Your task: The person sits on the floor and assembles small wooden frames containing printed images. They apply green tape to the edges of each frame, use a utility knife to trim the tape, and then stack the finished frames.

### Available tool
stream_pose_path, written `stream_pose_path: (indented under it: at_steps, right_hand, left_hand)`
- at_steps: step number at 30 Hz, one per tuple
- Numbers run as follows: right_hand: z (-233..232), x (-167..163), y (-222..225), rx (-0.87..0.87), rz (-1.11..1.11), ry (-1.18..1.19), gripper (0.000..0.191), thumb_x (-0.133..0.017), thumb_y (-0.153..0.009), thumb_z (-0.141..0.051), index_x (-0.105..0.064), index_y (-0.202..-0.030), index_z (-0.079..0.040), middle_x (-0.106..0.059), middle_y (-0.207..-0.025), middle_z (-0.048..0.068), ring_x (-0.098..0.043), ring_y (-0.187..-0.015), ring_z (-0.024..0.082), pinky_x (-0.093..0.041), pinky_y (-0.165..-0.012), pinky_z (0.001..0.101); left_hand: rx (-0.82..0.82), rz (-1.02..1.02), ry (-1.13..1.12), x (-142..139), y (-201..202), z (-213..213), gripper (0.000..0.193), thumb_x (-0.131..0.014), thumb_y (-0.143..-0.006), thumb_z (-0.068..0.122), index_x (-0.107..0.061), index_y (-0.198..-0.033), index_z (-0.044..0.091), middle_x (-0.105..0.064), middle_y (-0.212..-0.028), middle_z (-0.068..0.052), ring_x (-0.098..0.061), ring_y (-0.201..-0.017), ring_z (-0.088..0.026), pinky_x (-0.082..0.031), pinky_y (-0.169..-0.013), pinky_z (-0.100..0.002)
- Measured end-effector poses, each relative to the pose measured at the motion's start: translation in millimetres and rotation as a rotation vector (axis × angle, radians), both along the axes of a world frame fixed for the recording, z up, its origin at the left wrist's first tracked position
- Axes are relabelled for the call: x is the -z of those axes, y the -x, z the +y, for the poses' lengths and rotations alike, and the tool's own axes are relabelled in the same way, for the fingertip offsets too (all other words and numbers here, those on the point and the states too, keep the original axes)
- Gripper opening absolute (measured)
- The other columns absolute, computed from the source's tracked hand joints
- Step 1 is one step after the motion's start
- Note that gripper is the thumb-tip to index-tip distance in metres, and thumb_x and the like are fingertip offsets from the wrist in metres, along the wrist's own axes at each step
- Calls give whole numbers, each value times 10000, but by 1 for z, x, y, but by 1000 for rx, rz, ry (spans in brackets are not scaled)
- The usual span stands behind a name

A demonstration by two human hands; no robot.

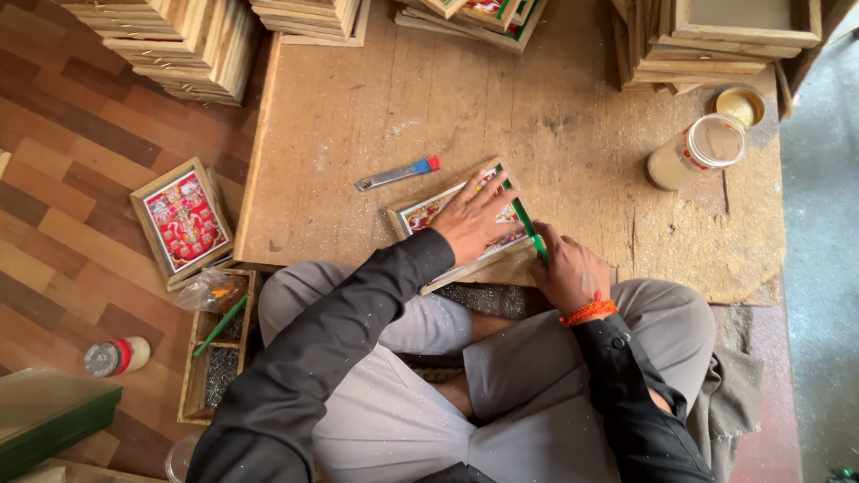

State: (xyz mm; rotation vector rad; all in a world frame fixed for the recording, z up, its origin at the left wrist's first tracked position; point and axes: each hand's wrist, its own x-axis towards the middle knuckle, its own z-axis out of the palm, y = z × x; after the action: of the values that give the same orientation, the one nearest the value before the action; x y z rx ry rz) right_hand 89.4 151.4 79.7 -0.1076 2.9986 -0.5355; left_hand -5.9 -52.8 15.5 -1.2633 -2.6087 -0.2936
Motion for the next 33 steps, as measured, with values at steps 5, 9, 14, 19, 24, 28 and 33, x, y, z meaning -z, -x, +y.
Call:
stream_pose_path:
  at_steps: [5, 9, 14, 19, 24, 28, 33]
  right_hand:
    - [0, -1, 3, 18, -45, -9, 539, -633, -860, -296, -548, -1392, -297, -723, -977, 111, -716, -905, 328, -559, -722, 470]
    - [0, -3, 3, 23, -19, -9, 529, -634, -868, -307, -556, -1391, -301, -722, -984, 113, -711, -915, 333, -555, -737, 474]
    - [0, -4, 4, 30, -40, 14, 549, -648, -851, -310, -551, -1391, -291, -721, -976, 113, -710, -917, 334, -555, -726, 475]
    - [1, -6, 6, 33, -72, 29, 553, -653, -864, -304, -542, -1407, -286, -721, -996, 115, -710, -895, 345, -559, -721, 476]
    - [2, -8, 6, 28, -72, 45, 565, -662, -853, -291, -545, -1406, -287, -730, -1000, 114, -711, -908, 346, -557, -720, 478]
    - [2, -7, 7, 25, -63, 36, 579, -666, -838, -280, -545, -1404, -285, -734, -1009, 114, -714, -913, 344, -559, -717, 473]
    - [2, -7, 8, 25, -76, 45, 562, -662, -847, -279, -550, -1398, -282, -730, -1029, 115, -715, -904, 345, -558, -703, 474]
  left_hand:
    - [-536, -39, -246, -1, 28, -72, 412, -708, -861, 172, -679, -1270, 136, -606, -1228, -106, -565, -1176, -331, -429, -1034, -535]
    - [-548, -149, -225, -7, 37, -109, 371, -781, -811, 139, -704, -1174, 147, -587, -1087, -110, -588, -1059, -331, -486, -899, -476]
    - [-506, -71, -285, -38, 34, -91, 204, -779, -849, 103, -632, -990, 103, -571, -1055, -76, -618, -1025, -312, -522, -803, -449]
    - [-474, -170, -791, -63, 13, -37, 221, -768, -954, 183, -587, -993, 62, -665, -970, -65, -696, -886, -246, -545, -737, -381]
    - [-516, -372, -1180, -33, -22, 12, 274, -767, -974, 238, -609, -1009, 16, -723, -874, -86, -695, -777, -130, -577, -677, -292]
    - [-551, -690, -1415, 6, -33, 26, 284, -755, -951, 199, -571, -1047, 5, -724, -927, -75, -752, -797, -131, -649, -682, -286]
    - [-540, -734, -1599, 38, -33, 26, 307, -757, -949, 175, -575, -1092, -26, -690, -1011, -114, -730, -861, -157, -671, -719, -313]
